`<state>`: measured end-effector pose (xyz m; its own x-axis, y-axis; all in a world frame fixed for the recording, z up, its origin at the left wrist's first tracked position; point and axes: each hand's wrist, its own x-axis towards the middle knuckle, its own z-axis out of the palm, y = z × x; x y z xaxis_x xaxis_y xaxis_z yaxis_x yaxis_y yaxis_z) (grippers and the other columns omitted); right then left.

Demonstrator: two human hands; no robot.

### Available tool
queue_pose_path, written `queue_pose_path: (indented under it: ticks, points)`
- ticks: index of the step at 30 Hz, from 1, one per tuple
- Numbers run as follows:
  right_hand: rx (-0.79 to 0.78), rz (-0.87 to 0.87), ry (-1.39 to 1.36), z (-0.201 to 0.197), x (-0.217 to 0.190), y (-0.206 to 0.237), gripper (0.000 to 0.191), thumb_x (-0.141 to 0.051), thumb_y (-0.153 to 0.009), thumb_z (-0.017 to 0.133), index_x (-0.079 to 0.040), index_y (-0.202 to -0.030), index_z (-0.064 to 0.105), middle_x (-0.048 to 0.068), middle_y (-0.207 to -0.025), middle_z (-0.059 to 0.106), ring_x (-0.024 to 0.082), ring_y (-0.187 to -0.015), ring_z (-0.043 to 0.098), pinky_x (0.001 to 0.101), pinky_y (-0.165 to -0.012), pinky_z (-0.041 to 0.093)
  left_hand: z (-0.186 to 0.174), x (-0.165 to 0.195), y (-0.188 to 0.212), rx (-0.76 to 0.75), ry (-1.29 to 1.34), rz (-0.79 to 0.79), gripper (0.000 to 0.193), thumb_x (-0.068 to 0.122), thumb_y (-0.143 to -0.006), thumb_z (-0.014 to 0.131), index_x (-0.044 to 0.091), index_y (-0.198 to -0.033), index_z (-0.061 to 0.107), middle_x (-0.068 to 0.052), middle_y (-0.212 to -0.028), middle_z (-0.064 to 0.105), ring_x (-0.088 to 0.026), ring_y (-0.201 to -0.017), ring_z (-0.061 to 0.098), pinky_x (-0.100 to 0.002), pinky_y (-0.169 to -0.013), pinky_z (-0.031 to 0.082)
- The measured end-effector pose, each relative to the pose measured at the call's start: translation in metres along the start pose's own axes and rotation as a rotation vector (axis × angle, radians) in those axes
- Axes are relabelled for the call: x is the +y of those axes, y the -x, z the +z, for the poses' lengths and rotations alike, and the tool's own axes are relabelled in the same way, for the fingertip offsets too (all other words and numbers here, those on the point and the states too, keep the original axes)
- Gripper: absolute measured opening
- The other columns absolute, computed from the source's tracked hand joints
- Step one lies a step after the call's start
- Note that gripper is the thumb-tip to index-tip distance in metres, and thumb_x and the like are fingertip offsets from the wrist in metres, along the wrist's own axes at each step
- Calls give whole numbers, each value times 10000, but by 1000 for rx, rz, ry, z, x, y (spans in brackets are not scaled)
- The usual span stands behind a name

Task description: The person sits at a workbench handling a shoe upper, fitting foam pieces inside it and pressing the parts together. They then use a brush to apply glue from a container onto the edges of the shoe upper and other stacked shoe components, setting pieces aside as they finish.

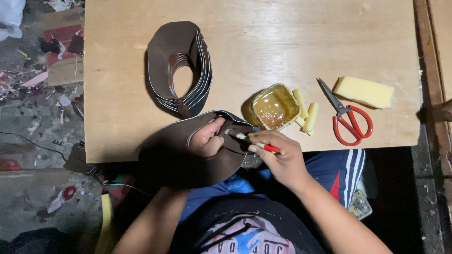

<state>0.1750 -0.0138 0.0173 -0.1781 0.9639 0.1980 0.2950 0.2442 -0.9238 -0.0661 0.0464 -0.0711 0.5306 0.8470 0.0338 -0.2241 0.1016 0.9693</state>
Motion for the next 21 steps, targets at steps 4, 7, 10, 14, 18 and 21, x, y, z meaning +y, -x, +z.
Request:
queue_pose_path:
  ticks: [4, 7, 10, 14, 18, 21]
  points:
    - [-92, 281, -85, -11, 1, 6, 166, -94, -887, 767, -13, -1029, 741, 73, -995, 765, 140, -916, 701, 280, -832, 555, 13, 19, 14, 162, -137, -38, 454, -94, -860, 416, -97, -1284, 576, -102, -1142, 608, -158, -1082, 598, -249, -984, 470]
    - [-36, 340, -148, -16, 3, 12, 177, -102, -901, 754, -10, -1048, 720, 68, -993, 747, 131, -901, 679, 281, -821, 552, 36, 31, 11, 242, -17, -45, 421, -62, -927, 445, -117, -1332, 546, -120, -1186, 613, -159, -1120, 589, -251, -1008, 453]
    - [-28, 141, -47, -14, 4, 16, 175, -97, -914, 753, -6, -1059, 716, 54, -1045, 739, 113, -950, 695, 277, -852, 552, 49, 48, 26, 225, -293, -39, 438, -18, -935, 481, -123, -1358, 526, -151, -1241, 645, -173, -1148, 624, -263, -1030, 463]
    - [-42, 312, -204, -13, 4, 21, 172, -65, -908, 749, 10, -1060, 717, 86, -1029, 742, 127, -942, 674, 286, -859, 542, 50, 44, 27, 284, -225, -22, 523, -30, -961, 410, -177, -1462, 382, -238, -1469, 546, -243, -1387, 521, -312, -1191, 342]
    - [99, 131, -119, -8, 11, 17, 201, -64, -930, 748, 13, -1113, 720, 102, -1106, 746, 159, -1016, 701, 304, -914, 549, 41, 26, 10, 307, -66, -14, 654, -54, -856, 420, -168, -1495, 350, -253, -1548, 451, -268, -1454, 444, -326, -1214, 299]
    - [63, 115, -172, 1, 16, 13, 199, -61, -933, 749, -9, -1124, 737, 123, -1143, 762, 217, -1053, 726, 341, -955, 561, 19, 34, 2, 262, -18, -36, 693, -41, -833, 412, -149, -1514, 339, -261, -1516, 493, -281, -1414, 486, -335, -1199, 335]
